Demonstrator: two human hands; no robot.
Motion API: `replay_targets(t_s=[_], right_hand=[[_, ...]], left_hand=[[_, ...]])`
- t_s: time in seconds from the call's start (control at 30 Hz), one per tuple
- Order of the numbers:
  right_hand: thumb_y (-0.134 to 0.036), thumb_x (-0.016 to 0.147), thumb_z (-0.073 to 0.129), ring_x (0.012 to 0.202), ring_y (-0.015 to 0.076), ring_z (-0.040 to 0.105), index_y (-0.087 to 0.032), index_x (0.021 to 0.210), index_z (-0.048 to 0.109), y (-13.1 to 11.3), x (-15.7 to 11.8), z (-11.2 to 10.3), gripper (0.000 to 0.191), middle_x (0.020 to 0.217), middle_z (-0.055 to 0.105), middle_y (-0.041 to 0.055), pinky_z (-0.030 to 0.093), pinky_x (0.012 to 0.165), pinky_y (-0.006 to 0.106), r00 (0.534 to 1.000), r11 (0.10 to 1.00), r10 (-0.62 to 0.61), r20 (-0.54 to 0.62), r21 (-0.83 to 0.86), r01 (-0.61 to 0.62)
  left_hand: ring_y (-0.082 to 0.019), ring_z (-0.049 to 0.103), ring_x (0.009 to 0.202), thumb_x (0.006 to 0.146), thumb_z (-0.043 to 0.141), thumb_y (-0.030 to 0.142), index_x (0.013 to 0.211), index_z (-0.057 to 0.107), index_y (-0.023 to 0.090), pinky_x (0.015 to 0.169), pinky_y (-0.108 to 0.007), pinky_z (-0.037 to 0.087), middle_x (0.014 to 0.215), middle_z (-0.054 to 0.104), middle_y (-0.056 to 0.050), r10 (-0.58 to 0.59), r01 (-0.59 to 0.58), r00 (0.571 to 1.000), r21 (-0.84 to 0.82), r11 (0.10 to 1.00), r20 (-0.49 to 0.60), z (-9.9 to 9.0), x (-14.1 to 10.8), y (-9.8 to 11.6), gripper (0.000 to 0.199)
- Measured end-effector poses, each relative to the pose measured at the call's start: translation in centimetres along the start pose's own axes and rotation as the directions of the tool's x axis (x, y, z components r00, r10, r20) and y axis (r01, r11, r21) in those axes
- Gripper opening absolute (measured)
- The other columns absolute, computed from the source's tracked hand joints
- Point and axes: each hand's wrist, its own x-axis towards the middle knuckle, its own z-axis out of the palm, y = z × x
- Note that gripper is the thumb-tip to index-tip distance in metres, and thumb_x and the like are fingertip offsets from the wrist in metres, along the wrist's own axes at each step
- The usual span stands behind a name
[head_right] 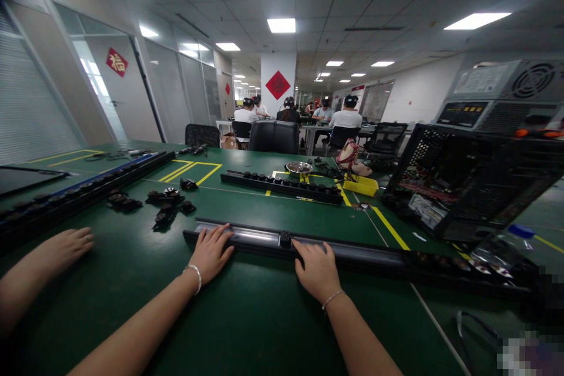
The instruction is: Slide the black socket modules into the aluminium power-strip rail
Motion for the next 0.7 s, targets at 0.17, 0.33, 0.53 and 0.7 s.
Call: replay_targets(t_s=[0.17,0.33,0.53,0.7], right_hand=[[-0.027,0.082,0.039,0.098,0.0196,0.053,-0.027,0.127,0.046,-0.2,0.0,-0.1,0.045,0.105,0.063,0.0049,0.021,0.098,0.046,1.000,1.000,-0.003,0.019,-0.021,0.004],[-0.026,0.081,0.039,0.101,0.0202,0.052,-0.030,0.130,0.041,-0.6,0.2,-0.4,0.049,0.106,0.061,0.0054,0.022,0.096,0.045,0.996,0.996,0.031,0.082,-0.088,-0.024],[-0.025,0.078,0.041,0.101,0.0236,0.053,-0.031,0.128,0.041,-0.8,1.1,-1.2,0.050,0.112,0.058,0.0063,0.024,0.093,0.053,0.979,0.996,0.074,0.189,-0.054,-0.065],[-0.021,0.077,0.042,0.106,0.0221,0.050,-0.023,0.123,0.047,-1.4,1.3,-0.3,0.046,0.117,0.056,0.0086,0.024,0.096,0.045,0.993,0.999,0.033,0.111,-0.035,-0.029]], left_hand=[[-0.027,0.038,0.123,0.084,0.040,0.036,0.113,0.055,0.022,0.106,-0.052,0.018,0.133,0.047,-0.008,-0.024,0.024,1.000,0.014,1.000,-0.007,0.1,0.1,0.4,0.035],[-0.025,0.032,0.128,0.084,0.041,0.036,0.121,0.048,0.021,0.107,-0.052,0.016,0.136,0.044,-0.009,-0.023,0.024,0.999,0.024,0.999,-0.033,0.6,0.1,2.0,0.041],[-0.024,0.025,0.132,0.084,0.040,0.039,0.126,0.042,0.020,0.108,-0.051,0.013,0.138,0.040,-0.008,0.039,-0.041,0.998,-0.031,0.999,-0.053,1.5,0.9,6.2,0.046],[-0.024,0.026,0.132,0.084,0.041,0.038,0.126,0.042,0.019,0.108,-0.052,0.013,0.138,0.041,-0.009,0.069,-0.074,0.996,-0.108,0.991,-0.055,2.4,1.7,9.9,0.046]])
